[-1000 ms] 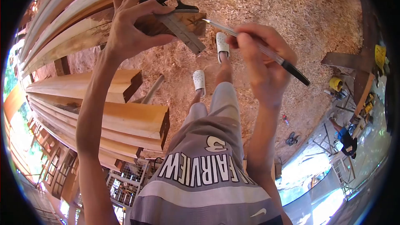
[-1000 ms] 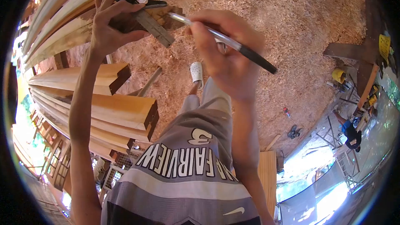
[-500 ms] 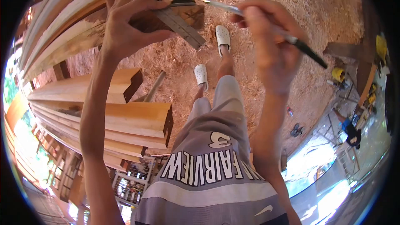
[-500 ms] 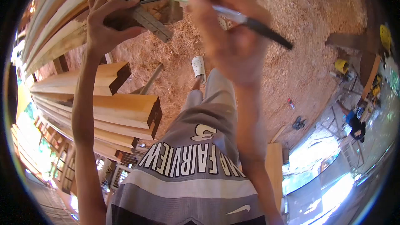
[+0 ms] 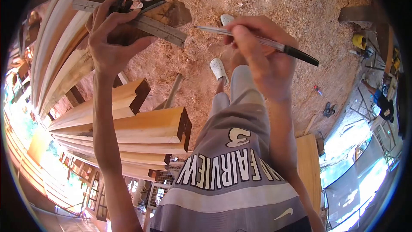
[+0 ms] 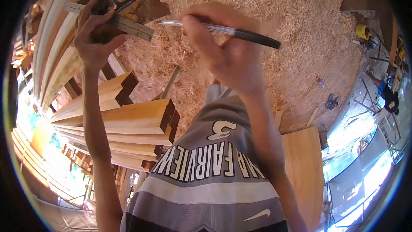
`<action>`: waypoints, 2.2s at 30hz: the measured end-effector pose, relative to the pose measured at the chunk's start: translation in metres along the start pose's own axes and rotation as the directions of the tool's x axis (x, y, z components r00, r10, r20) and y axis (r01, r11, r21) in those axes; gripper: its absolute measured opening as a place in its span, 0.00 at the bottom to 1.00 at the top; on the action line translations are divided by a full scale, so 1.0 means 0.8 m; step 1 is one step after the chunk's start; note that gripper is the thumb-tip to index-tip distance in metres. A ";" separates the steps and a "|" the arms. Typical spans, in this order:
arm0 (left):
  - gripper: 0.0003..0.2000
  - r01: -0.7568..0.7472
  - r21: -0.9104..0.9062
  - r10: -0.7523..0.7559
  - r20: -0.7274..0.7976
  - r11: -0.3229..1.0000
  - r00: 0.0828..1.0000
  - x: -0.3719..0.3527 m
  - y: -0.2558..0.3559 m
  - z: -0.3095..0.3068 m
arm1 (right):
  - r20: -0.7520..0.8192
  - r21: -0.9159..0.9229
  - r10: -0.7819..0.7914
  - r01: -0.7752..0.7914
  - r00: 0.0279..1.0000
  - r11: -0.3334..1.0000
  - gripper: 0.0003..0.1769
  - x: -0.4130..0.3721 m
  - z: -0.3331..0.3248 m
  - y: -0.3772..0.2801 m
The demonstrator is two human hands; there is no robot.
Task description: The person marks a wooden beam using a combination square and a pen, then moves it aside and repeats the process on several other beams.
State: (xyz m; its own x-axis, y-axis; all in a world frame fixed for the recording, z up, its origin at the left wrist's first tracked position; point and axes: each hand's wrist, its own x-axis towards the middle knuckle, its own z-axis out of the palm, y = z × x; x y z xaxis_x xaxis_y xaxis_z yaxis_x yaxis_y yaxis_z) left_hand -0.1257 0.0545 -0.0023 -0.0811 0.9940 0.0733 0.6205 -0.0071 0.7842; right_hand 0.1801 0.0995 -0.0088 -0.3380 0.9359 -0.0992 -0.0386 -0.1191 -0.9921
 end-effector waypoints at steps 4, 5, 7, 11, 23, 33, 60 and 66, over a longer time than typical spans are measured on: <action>0.28 0.038 -0.071 -0.037 0.014 0.997 0.999 0.002 0.001 0.000 | 0.070 -0.062 -0.154 0.159 0.986 0.985 0.08 0.014 0.014 -0.004; 0.28 -0.073 0.052 0.073 0.012 0.996 0.997 0.004 -0.001 -0.002 | 0.098 -0.110 -0.218 0.228 0.971 0.967 0.08 0.016 0.015 -0.003; 0.28 -0.183 0.176 0.182 0.024 0.967 0.983 0.006 -0.006 -0.006 | 0.051 -0.053 -0.226 0.228 0.973 0.972 0.09 0.014 0.019 0.003; 0.29 -0.228 0.171 0.220 0.060 0.959 0.974 0.005 -0.015 -0.007 | -0.075 -0.131 -0.429 0.417 0.900 0.899 0.13 0.013 0.012 0.028; 0.27 -0.116 0.004 0.116 0.023 0.993 0.993 0.006 -0.010 -0.001 | -0.174 0.068 0.054 -0.043 0.983 0.997 0.23 -0.011 0.040 0.015; 0.27 -0.141 -0.062 0.143 0.019 0.988 0.990 0.003 -0.017 0.001 | 0.099 0.089 -0.212 0.204 0.972 0.975 0.07 0.037 0.031 -0.004; 0.26 -0.131 -0.055 0.133 0.020 0.990 0.991 0.002 -0.017 -0.001 | 0.150 -0.202 -0.279 0.305 0.949 0.931 0.07 0.010 0.005 0.001; 0.26 -0.046 -0.044 0.047 0.031 0.998 0.998 0.000 -0.008 -0.001 | 0.104 -0.142 -0.276 0.289 0.955 0.947 0.08 0.012 0.015 0.012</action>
State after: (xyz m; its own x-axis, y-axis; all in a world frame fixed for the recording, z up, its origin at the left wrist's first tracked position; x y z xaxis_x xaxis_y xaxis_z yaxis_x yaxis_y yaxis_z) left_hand -0.1301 0.0543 -0.0069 -0.0273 0.9955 0.0912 0.5888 -0.0577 0.8062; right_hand 0.1654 0.1037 -0.0185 -0.4098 0.8927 0.1874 -0.0006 0.2051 -0.9787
